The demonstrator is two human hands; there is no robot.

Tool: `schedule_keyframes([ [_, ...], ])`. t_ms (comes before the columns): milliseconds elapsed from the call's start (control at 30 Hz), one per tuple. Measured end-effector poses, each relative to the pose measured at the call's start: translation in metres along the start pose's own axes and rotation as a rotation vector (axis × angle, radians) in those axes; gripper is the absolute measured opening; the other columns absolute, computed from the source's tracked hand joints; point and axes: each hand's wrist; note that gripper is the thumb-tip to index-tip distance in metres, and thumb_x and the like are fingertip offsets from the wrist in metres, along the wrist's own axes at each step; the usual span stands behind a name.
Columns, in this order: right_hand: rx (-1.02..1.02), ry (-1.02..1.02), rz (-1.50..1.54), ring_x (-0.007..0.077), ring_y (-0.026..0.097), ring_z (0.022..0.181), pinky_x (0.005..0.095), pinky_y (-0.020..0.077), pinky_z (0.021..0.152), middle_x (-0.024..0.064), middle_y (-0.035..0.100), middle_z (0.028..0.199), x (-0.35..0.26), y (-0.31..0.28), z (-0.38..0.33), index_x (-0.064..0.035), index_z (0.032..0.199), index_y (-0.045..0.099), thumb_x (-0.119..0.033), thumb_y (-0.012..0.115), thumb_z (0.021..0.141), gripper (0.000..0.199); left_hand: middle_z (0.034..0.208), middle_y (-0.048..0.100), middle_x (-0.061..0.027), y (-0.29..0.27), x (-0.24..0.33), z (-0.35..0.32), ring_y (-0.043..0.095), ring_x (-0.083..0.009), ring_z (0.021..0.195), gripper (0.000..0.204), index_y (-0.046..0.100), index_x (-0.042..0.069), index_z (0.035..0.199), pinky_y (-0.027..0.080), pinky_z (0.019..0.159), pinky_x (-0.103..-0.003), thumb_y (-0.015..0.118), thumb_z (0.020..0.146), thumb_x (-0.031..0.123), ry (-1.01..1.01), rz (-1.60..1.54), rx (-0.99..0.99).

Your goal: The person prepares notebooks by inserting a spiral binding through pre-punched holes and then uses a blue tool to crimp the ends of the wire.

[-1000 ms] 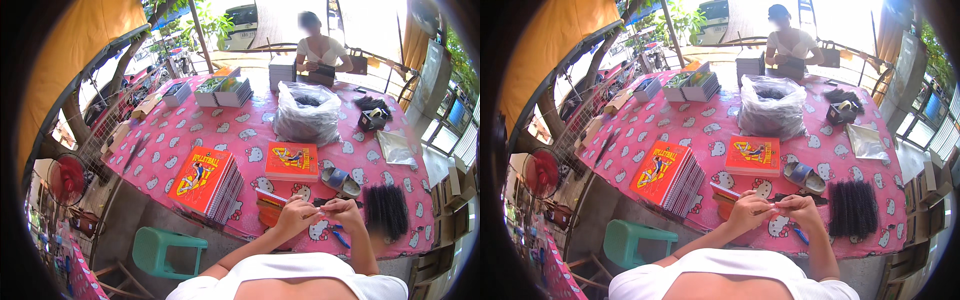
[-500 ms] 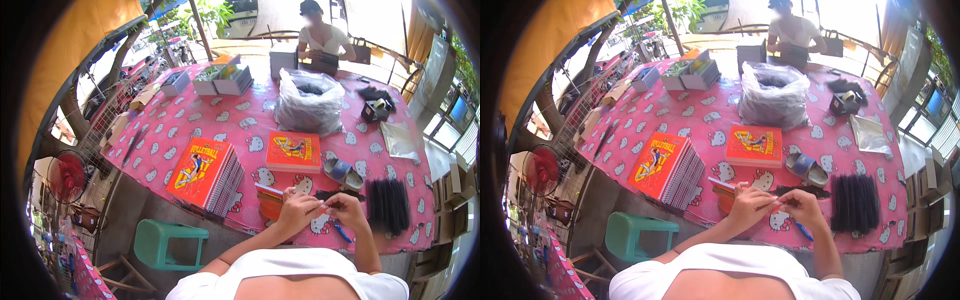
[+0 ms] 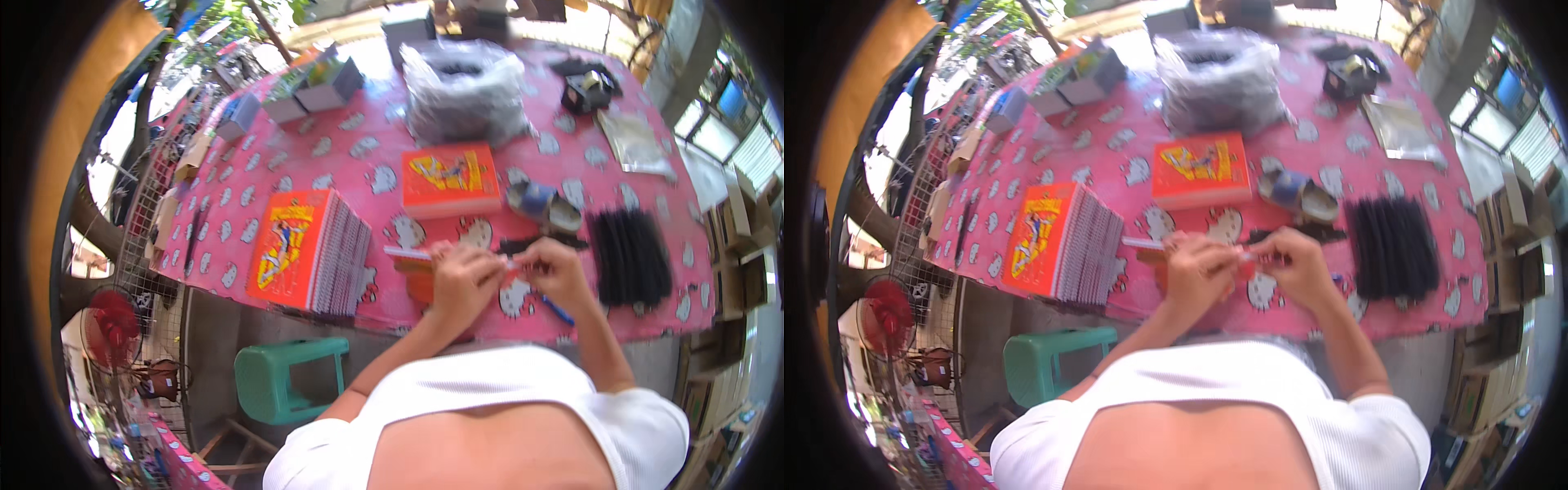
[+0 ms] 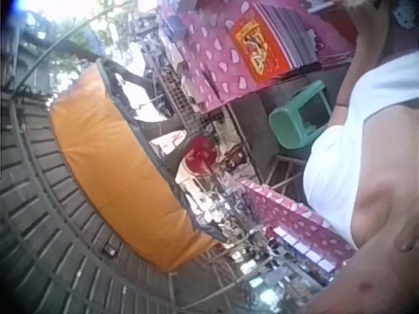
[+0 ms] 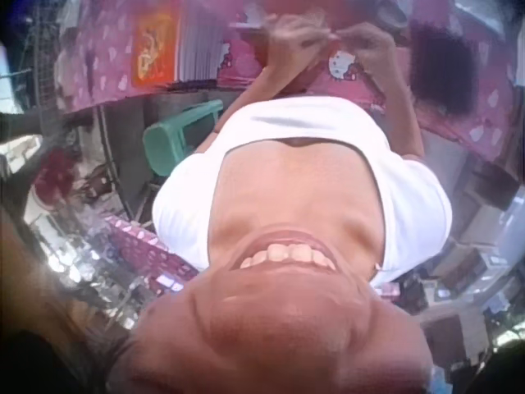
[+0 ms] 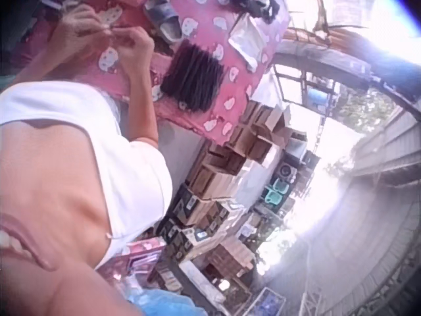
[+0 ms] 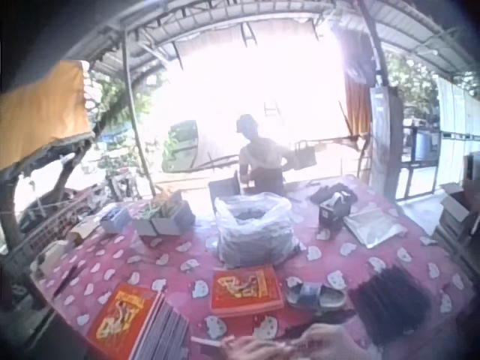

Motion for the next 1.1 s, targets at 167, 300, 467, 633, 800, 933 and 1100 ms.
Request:
schedule_keyframes([
  [167,-0.078,-0.025,-0.186,0.0203,0.056,0.062,0.0298,0.0444,0.058,0.0061,0.056,0.067,0.000,-0.001,0.002,-0.0042,0.094,0.071,-0.001,0.071,0.071,0.023,0.078,0.066,0.0014,0.003,-0.003,0.000,0.059,-0.0161,0.079,0.011,0.071,0.015,0.078,0.032,0.086,-0.037,0.076,0.069,0.020,-0.029,0.043,-0.039],
  [300,0.037,-0.116,-0.192,0.0148,0.053,0.064,0.0281,0.0435,0.059,0.0051,0.057,0.076,-0.003,-0.004,-0.002,-0.0046,0.105,0.061,0.000,0.069,0.074,0.033,0.083,0.065,-0.0004,0.002,-0.002,0.000,0.058,-0.0182,0.081,0.015,0.069,0.014,0.082,0.033,0.085,-0.036,0.075,0.071,0.021,-0.096,0.020,-0.072],
  [467,-0.023,0.078,-0.123,0.0125,0.054,0.074,0.0280,0.0445,0.062,0.0038,0.052,0.082,-0.003,-0.004,-0.007,-0.0048,0.104,0.057,-0.003,0.072,0.073,0.034,0.083,0.065,0.0003,-0.001,-0.008,-0.003,0.059,-0.0188,0.083,0.017,0.070,0.014,0.085,0.033,0.088,-0.037,0.075,0.071,0.021,-0.017,-0.005,-0.080],
  [633,-0.127,-0.040,-0.476,0.0218,0.061,0.084,0.0330,0.0470,0.068,0.0101,0.057,0.087,-0.005,0.002,-0.005,-0.0026,0.102,0.056,-0.008,0.070,0.077,0.029,0.081,0.065,0.0028,0.001,-0.007,-0.003,0.059,-0.0163,0.081,0.014,0.072,0.017,0.084,0.025,0.096,-0.044,0.075,0.070,0.020,-0.026,0.067,-0.072],
  [800,-0.050,-0.049,-0.389,0.0286,0.060,0.083,0.0371,0.0473,0.067,0.0099,0.057,0.088,-0.010,0.004,-0.005,-0.0064,0.096,0.058,-0.016,0.069,0.078,0.023,0.080,0.066,0.0029,0.000,-0.007,-0.006,0.060,-0.0135,0.080,0.017,0.073,0.016,0.087,0.028,0.095,-0.041,0.076,0.070,0.017,-0.035,0.065,-0.052],
  [933,0.029,-0.081,-0.433,0.0306,0.061,0.079,0.0407,0.0481,0.066,0.0089,0.057,0.087,-0.014,0.006,-0.006,-0.0084,0.092,0.060,-0.021,0.068,0.079,0.020,0.078,0.066,0.0030,0.002,-0.005,-0.006,0.061,-0.0134,0.078,0.017,0.073,0.015,0.086,0.029,0.094,-0.039,0.076,0.069,0.017,-0.044,0.054,-0.046],
  [1100,-0.116,-0.069,-0.509,0.0302,0.061,0.084,0.0385,0.0483,0.072,0.0118,0.059,0.094,-0.009,0.001,-0.002,-0.0057,0.102,0.059,-0.020,0.070,0.077,0.030,0.078,0.066,0.0026,0.000,-0.007,-0.009,0.061,-0.0142,0.077,0.019,0.073,0.016,0.087,0.030,0.093,-0.038,0.077,0.068,0.016,-0.025,0.078,-0.017],
])
Point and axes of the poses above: each hand's wrist, its own z-axis towards the middle knuckle, its own y-axis out of the palm, x = y × z
